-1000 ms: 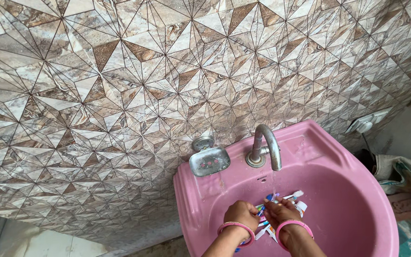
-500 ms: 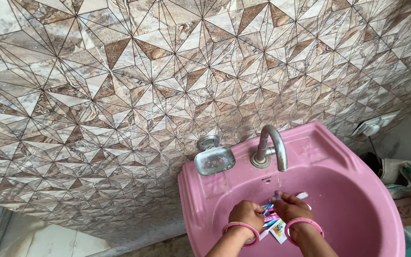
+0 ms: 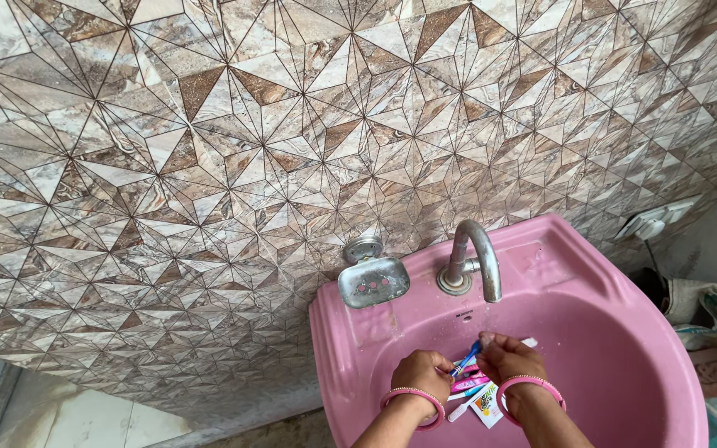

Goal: The person rinses multiple toothbrushes under running water at a pink sink, then places them into a wall-mounted holder. The person repeats this process for several toothbrushes, ensuring each is rinsed before being stored.

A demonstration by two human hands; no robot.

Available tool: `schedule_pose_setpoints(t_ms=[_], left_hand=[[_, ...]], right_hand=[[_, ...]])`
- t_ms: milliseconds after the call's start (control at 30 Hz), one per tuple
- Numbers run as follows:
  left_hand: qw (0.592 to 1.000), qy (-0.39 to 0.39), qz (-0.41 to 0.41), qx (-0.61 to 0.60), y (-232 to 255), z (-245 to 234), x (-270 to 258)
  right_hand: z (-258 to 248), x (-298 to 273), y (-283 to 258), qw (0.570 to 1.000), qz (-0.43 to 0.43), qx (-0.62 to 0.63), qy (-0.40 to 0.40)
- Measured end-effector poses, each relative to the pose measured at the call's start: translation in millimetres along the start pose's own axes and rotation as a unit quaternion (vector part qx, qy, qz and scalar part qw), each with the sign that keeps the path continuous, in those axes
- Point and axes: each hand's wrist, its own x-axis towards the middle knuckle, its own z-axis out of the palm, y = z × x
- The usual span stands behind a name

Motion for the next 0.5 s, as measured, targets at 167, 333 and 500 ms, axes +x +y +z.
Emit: schedule_pose_setpoints(t_ms=[167,333,500], left_hand=[[1.000,-0.006,0.015,0.004,11,2,5],[1.000,-0.015,0.012,-0.011,27,11,18],[0.995,-0.039,-0.004,-0.095,35,27,53]], right_hand=[[11,-16,-3,0.991,-0.056,-0.123,0.017],[1,-12,-12,0.999,0.000,-0.040,0.019],[-18,6,-24,1.000,0.000,-0.023,-0.006]])
